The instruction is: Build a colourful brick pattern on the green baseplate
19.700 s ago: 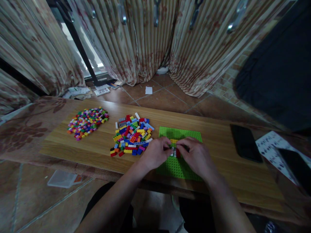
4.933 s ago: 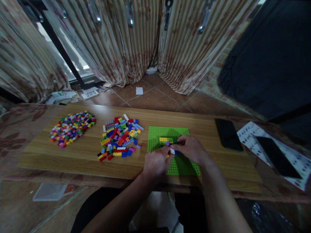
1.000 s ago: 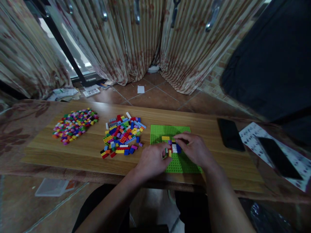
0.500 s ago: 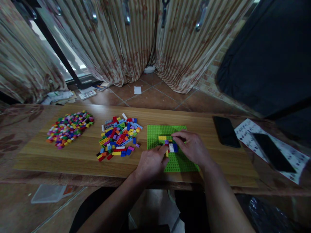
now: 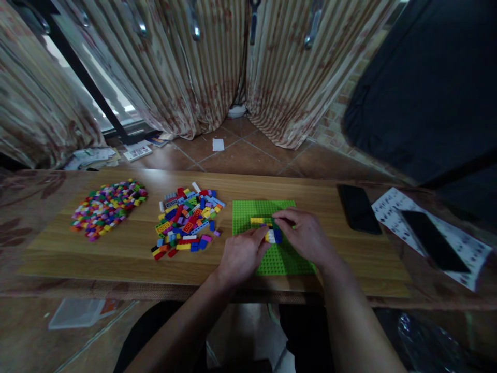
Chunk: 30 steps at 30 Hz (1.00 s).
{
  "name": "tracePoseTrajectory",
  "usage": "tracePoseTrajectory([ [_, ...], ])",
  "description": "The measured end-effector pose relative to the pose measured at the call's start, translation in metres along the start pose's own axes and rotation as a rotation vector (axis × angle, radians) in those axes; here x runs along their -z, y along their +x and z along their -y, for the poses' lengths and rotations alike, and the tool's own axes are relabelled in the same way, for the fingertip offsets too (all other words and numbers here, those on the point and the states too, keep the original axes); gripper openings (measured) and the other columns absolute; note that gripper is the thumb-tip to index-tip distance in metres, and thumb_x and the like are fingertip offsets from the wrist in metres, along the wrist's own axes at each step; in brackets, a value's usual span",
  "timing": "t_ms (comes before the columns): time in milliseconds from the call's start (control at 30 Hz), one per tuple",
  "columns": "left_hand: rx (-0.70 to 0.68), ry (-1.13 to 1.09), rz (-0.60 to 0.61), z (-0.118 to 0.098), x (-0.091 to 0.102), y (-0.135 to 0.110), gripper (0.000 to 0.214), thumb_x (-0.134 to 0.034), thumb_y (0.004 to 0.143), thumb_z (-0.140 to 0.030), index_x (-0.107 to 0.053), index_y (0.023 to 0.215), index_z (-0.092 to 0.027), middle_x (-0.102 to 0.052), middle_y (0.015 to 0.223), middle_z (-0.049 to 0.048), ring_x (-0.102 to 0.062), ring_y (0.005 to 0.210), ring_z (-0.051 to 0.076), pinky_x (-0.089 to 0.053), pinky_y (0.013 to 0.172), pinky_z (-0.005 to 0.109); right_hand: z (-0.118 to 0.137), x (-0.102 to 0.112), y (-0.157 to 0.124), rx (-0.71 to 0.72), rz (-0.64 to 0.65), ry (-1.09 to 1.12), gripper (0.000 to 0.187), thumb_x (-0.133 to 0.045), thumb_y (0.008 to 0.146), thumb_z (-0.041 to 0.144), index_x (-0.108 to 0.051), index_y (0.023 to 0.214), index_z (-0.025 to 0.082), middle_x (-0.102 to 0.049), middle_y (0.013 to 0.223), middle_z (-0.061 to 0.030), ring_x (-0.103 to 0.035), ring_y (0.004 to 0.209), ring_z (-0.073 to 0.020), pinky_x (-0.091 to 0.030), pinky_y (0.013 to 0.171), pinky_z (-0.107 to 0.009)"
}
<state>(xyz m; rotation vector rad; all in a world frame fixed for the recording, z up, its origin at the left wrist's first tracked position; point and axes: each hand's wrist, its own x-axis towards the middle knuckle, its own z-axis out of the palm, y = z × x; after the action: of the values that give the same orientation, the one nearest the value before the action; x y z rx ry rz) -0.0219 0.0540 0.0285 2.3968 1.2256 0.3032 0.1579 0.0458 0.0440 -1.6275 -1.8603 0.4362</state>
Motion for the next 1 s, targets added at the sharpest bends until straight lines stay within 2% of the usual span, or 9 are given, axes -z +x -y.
tracePoseTrajectory([
  [100, 0.003, 0.003, 0.007, -0.001, 0.001, 0.0, 0.034, -0.046, 0.095, -0.037, -0.055, 0.126, -0.028, -0.07, 0.114, 0.0031, -0.069, 0.095, 0.023, -0.052, 0.076, 0.032, -0.001, 0.001, 0.0, -0.025, 0.008, 0.001, 0.02, -0.052, 0.089, 0.025, -0.071, 0.092, 0.02, -0.071, 0.091, -0.0051, -0.065, 0.082, -0.0188, -0.048, 0.079, -0.033],
  [233, 0.022, 0.005, 0.027, -0.001, 0.003, 0.001, 0.035, -0.045, 0.095, -0.037, -0.055, 0.127, -0.028, -0.071, 0.113, 0.0036, -0.069, 0.096, 0.023, -0.051, 0.075, 0.031, -0.001, 0.0, -0.002, -0.152, 0.073, 0.029, 0.018, -0.059, 0.083, 0.031, -0.069, 0.092, 0.019, -0.07, 0.086, -0.0044, -0.064, 0.078, -0.0188, -0.048, 0.073, -0.033],
  [433, 0.061, -0.064, 0.042, -0.001, 0.003, 0.002, 0.036, -0.049, 0.093, -0.037, -0.056, 0.128, -0.029, -0.072, 0.111, 0.0035, -0.068, 0.099, 0.023, -0.05, 0.077, 0.03, 0.003, -0.002, -0.002, -0.312, 0.133, 0.018, 0.03, -0.069, 0.072, 0.042, -0.065, 0.089, 0.018, -0.069, 0.084, -0.0043, -0.062, 0.075, -0.0189, -0.046, 0.068, -0.031],
  [567, 0.077, -0.072, 0.003, -0.001, 0.0, 0.002, 0.039, -0.052, 0.092, -0.038, -0.054, 0.13, -0.03, -0.072, 0.111, 0.0037, -0.068, 0.1, 0.024, -0.05, 0.08, 0.032, 0.003, -0.005, -0.002, -0.348, 0.161, -0.053, 0.031, -0.07, 0.069, 0.042, -0.064, 0.087, 0.018, -0.069, 0.086, -0.0045, -0.062, 0.078, -0.0199, -0.044, 0.068, -0.031],
  [767, 0.154, -0.016, 0.001, -0.002, -0.002, 0.003, 0.05, -0.052, 0.09, -0.043, -0.045, 0.137, -0.025, -0.075, 0.093, 0.0067, -0.071, 0.087, 0.027, -0.051, 0.074, 0.035, 0.006, -0.009, 0.0, -0.416, 0.171, -0.123, 0.031, -0.069, 0.069, 0.045, -0.065, 0.084, 0.019, -0.069, 0.08, -0.0042, -0.061, 0.072, -0.0198, -0.04, 0.062, -0.03],
  [1000, 0.175, 0.003, 0.012, -0.001, -0.002, 0.004, 0.058, -0.053, 0.089, -0.046, -0.039, 0.141, -0.025, -0.074, 0.094, 0.0079, -0.07, 0.088, 0.026, -0.05, 0.075, 0.033, 0.008, -0.013, 0.004, -0.519, 0.175, -0.162, 0.031, -0.071, 0.065, 0.047, -0.065, 0.079, 0.019, -0.067, 0.074, -0.0026, -0.06, 0.071, -0.0199, -0.037, 0.058, -0.028],
])
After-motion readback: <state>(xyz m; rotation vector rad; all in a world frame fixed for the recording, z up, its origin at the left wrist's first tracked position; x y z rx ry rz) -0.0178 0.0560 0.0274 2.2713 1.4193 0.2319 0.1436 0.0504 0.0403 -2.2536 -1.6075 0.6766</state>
